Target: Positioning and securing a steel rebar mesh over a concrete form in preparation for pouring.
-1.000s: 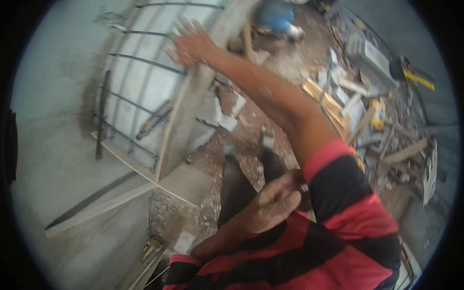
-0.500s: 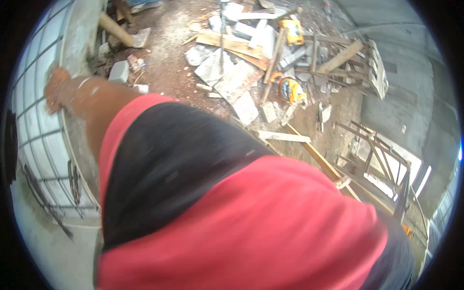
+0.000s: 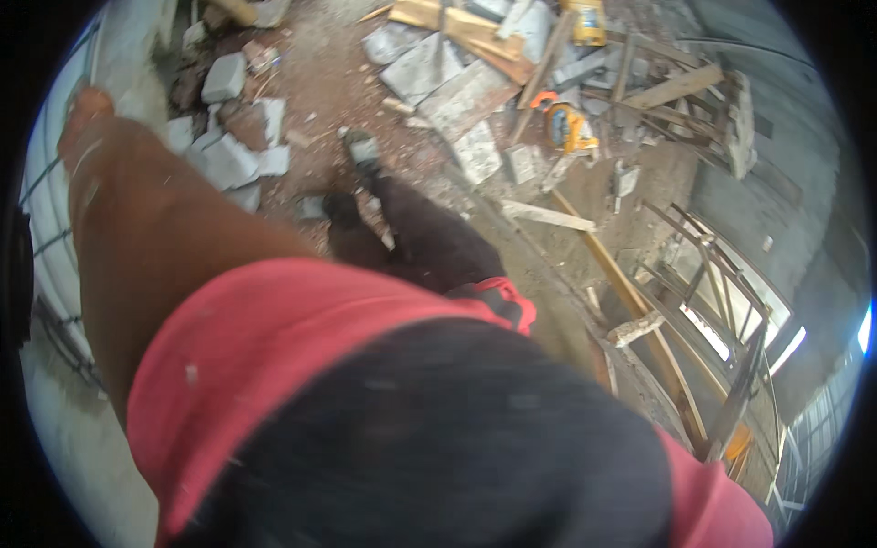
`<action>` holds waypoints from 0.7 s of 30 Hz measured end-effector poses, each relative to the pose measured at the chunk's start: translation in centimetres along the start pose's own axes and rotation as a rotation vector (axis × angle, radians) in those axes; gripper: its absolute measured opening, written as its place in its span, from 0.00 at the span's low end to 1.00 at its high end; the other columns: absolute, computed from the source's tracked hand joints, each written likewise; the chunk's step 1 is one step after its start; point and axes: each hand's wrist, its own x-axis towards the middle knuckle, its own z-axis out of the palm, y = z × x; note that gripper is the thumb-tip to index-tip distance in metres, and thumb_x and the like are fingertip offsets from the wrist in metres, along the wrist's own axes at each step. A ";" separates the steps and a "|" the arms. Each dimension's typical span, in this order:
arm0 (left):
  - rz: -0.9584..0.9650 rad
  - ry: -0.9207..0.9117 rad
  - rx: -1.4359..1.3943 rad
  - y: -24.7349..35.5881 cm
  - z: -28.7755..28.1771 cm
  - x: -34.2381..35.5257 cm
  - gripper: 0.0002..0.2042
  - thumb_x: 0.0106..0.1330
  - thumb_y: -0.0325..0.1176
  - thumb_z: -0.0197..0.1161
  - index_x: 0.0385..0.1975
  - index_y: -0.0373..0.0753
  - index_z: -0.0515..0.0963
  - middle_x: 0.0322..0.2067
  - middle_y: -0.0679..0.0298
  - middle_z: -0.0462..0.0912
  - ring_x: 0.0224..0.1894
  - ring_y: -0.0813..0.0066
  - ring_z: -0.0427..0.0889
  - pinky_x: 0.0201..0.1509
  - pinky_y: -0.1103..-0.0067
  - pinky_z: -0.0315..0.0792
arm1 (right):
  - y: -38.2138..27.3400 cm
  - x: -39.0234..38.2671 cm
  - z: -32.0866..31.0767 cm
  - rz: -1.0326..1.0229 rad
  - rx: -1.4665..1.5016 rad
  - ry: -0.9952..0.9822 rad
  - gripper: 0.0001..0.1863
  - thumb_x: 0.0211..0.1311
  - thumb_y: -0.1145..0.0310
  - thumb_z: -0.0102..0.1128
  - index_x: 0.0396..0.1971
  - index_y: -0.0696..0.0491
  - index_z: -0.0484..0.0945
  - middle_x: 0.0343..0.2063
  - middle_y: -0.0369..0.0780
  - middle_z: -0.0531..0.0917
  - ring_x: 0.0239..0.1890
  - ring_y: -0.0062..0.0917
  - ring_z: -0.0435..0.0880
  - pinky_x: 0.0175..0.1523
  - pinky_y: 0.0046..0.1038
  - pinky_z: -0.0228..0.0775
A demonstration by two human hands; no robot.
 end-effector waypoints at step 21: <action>0.049 -0.072 -0.087 0.2 0.5 -0.4 0.21 0.69 0.32 0.67 0.60 0.32 0.76 0.55 0.58 0.81 0.54 0.71 0.82 0.62 0.76 0.71 | -17.1 10.5 -20.2 -0.306 -0.349 0.120 0.27 0.64 0.42 0.52 0.52 0.43 0.84 0.57 0.36 0.83 0.65 0.29 0.75 0.69 0.44 0.56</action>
